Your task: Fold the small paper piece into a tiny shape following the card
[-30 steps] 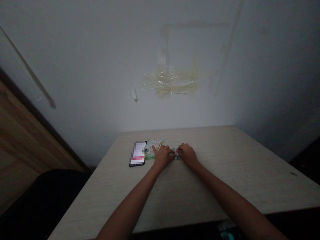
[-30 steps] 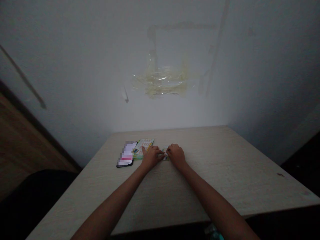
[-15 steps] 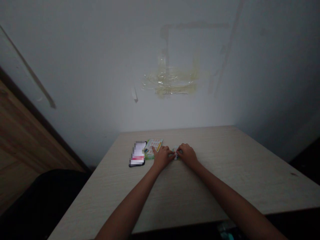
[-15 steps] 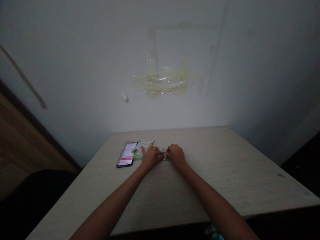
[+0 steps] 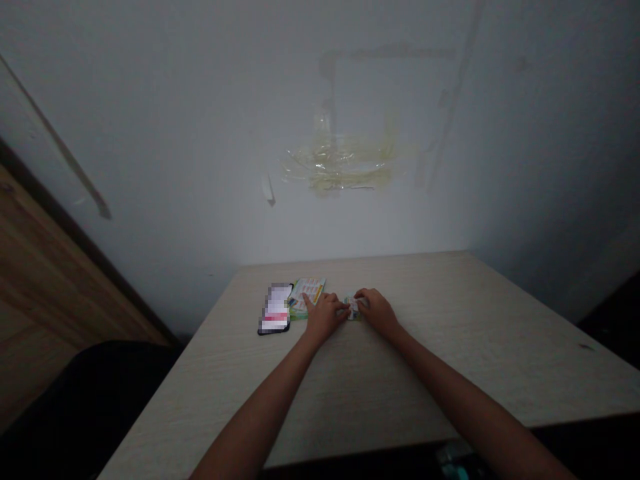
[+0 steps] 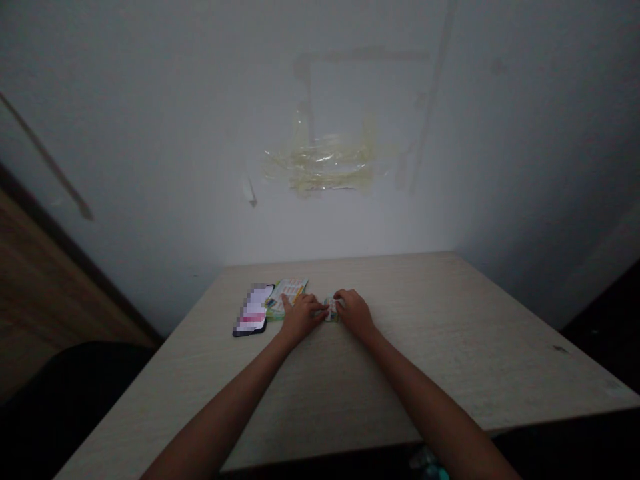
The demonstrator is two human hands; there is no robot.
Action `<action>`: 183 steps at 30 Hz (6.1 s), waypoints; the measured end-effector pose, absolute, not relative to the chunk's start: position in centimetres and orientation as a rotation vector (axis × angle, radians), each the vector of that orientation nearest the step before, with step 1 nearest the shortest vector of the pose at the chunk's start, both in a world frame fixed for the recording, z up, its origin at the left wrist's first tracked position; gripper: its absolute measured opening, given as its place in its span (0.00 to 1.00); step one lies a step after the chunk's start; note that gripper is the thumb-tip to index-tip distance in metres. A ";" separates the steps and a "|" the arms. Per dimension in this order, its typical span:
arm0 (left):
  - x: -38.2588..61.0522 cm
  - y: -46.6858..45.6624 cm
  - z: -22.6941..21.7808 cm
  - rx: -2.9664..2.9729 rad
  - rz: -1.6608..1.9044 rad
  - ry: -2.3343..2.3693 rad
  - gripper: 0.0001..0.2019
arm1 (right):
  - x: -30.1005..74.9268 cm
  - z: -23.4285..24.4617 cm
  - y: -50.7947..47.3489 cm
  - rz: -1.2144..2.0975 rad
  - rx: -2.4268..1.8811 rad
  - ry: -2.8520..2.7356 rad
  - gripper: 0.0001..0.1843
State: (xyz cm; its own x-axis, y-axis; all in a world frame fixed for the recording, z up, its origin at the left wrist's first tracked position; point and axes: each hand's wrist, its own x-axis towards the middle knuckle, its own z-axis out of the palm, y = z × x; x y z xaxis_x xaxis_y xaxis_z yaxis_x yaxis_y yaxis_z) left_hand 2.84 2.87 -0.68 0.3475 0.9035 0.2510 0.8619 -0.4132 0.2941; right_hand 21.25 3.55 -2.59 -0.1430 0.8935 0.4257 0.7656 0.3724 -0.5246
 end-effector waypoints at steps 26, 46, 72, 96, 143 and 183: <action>2.7 3.0 -0.9 2.582 0.546 1.629 0.10 | 21.8 -1.2 1.9 0.540 -1.143 -2.070 0.16; 2.6 3.0 -0.9 2.547 0.536 1.640 0.11 | 22.1 -0.5 0.3 0.622 -1.016 -2.157 0.12; 2.2 2.6 -1.2 2.557 0.666 1.495 0.11 | 23.9 -3.9 4.1 0.251 -1.091 -2.035 0.04; 2.1 2.7 -1.2 2.510 0.624 1.491 0.10 | 23.0 -4.7 5.8 0.110 -1.407 -2.016 0.10; 2.1 2.6 -0.9 2.567 0.579 1.503 0.11 | 22.4 -3.2 4.5 0.155 -1.699 -2.133 0.28; 1.9 2.7 -1.7 2.569 0.660 1.459 0.11 | 24.5 -3.2 3.3 0.506 -1.146 -2.002 0.25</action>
State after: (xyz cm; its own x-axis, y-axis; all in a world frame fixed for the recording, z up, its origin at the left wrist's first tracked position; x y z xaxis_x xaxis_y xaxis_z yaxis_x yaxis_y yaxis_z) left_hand 1.87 2.74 -1.67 0.4426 0.8400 0.3139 0.7903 -0.5308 0.3061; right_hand 24.47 3.31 -3.24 -0.3084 0.8546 0.4177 0.5533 0.5184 -0.6520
